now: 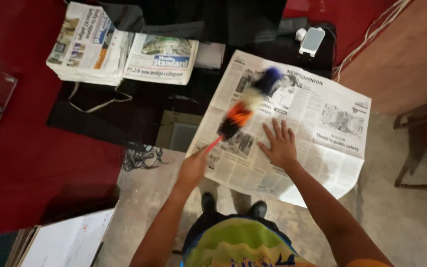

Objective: Dusting individual sheets of newspaper using a colorful handheld duster.

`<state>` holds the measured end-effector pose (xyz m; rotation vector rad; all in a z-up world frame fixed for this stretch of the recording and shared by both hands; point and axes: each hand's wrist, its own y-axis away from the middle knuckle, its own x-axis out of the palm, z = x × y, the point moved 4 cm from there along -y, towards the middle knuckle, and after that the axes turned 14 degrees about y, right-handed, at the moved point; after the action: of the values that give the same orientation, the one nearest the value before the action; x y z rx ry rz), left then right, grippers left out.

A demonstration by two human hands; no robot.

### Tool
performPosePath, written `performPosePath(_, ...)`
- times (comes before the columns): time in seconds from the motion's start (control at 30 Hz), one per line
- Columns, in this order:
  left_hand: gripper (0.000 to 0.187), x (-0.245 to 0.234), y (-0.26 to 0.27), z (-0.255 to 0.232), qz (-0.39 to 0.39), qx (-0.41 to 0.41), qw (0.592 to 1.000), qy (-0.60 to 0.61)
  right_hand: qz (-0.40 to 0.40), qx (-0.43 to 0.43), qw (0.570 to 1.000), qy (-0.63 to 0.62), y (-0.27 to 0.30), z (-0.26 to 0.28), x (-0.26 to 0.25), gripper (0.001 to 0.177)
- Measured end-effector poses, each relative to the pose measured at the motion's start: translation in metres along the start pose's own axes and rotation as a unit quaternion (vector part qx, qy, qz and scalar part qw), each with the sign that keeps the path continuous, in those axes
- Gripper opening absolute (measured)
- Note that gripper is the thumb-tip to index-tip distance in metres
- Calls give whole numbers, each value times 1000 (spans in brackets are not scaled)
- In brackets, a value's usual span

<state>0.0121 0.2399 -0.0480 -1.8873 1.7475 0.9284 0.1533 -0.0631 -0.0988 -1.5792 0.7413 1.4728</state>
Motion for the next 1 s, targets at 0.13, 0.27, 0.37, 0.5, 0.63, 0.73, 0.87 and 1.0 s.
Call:
performPosePath(0.13, 52, 46, -52, -54, -55, 241, 962, 113, -15, 6, 1000, 10, -4, -1, -1, 75)
performPosePath(0.27, 49, 71, -120, -39, -34, 115, 993, 1, 26, 19, 999, 44, -5, -2, 1, 71)
performPosePath(0.37, 59, 63, -159, -21, -81, 40, 996, 6, -4, 18, 1000, 7, -5, 2, -6, 74)
performPosePath(0.5, 58, 71, -161, -43, -90, 100, 991, 2, 4, 20, 1000, 20, -5, 1, -6, 73)
performPosePath(0.63, 66, 89, -142, -77, 7, 139, 990, -27, 4, 14, 1000, 14, -6, 2, -8, 73)
performPosePath(0.73, 67, 76, -142, -71, 0, 101, 995, -20, 21, 13, 999, 26, -4, 4, -8, 74)
performPosePath(0.87, 59, 62, -145, -48, -124, 65, 989, 53, -5, 10, 1000, 16, -8, 2, -9, 73)
performPosePath(1.0, 10, 115, -95, 1, -89, 165, 981, -44, -16, 57, 998, 9, -9, 0, -6, 73)
